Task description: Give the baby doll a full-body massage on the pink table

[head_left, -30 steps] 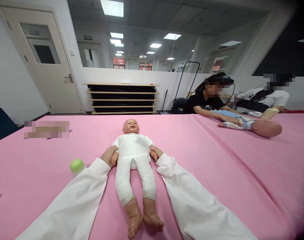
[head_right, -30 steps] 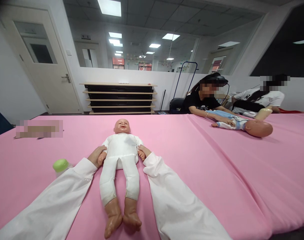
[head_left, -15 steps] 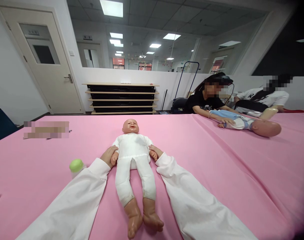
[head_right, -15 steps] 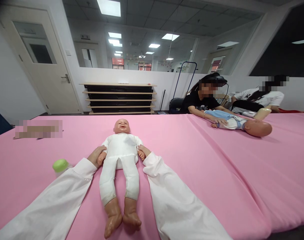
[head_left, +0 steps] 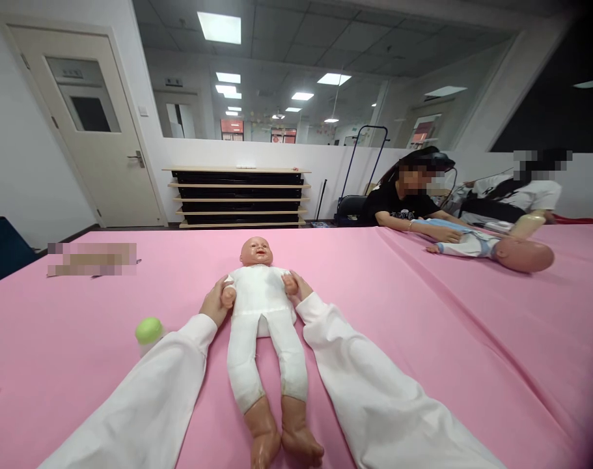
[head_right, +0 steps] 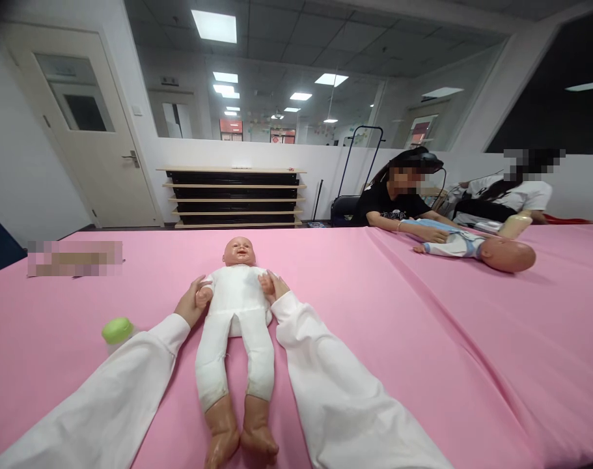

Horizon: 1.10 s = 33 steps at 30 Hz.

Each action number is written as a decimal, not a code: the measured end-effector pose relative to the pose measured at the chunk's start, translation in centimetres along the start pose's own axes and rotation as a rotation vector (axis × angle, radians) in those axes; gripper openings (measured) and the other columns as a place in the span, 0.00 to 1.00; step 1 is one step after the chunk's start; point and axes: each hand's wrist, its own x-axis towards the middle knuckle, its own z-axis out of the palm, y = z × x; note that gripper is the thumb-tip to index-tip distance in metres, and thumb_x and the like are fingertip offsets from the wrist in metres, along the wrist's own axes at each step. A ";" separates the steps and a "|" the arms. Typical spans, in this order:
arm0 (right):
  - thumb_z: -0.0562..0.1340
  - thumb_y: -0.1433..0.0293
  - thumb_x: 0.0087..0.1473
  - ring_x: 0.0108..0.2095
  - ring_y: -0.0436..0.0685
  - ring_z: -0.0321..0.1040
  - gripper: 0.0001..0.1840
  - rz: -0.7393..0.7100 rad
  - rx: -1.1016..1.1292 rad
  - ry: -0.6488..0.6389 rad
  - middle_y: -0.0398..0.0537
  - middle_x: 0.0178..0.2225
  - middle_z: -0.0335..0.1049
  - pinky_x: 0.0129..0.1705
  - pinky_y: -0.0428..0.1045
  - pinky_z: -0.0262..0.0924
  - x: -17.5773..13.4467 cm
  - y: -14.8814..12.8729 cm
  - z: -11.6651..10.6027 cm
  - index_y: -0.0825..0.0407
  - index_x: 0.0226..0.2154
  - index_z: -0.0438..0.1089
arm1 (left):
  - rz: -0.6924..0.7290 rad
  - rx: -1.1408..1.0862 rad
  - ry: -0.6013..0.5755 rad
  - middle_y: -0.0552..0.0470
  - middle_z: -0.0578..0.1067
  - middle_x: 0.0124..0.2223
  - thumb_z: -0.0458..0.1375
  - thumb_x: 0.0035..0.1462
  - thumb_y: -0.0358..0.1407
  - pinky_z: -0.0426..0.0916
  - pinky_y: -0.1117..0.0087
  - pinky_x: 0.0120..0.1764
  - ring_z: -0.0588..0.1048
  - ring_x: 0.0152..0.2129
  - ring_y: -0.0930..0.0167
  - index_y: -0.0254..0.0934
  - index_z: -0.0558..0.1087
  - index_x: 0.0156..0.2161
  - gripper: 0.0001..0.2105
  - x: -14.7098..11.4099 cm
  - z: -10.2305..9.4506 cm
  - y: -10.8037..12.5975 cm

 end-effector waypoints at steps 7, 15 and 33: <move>0.50 0.67 0.55 0.54 0.59 0.58 0.31 -0.056 -0.242 0.216 0.57 0.57 0.55 0.53 0.55 0.57 4.6 -0.7 1.7 0.57 0.59 0.45 | -0.279 0.058 0.196 0.40 0.66 0.55 0.48 0.57 0.45 0.63 0.60 0.46 0.68 0.49 0.60 0.36 0.48 0.60 0.29 4.6 1.4 1.6; 0.44 0.69 0.59 0.46 0.56 0.64 0.23 0.029 -0.661 0.097 0.49 0.55 0.59 0.44 0.50 0.60 7.0 0.2 2.2 0.48 0.57 0.52 | -0.414 0.495 0.219 0.38 0.74 0.39 0.43 0.60 0.42 0.64 0.60 0.38 0.72 0.38 0.58 0.37 0.46 0.63 0.28 7.6 3.1 -0.1; 0.43 0.68 0.60 0.42 0.55 0.64 0.23 0.042 -0.770 0.085 0.47 0.52 0.62 0.41 0.48 0.58 6.9 1.1 2.6 0.47 0.57 0.52 | -0.343 0.297 0.170 0.47 0.71 0.50 0.42 0.61 0.40 0.65 0.64 0.38 0.71 0.42 0.61 0.48 0.53 0.61 0.22 8.3 3.2 -1.0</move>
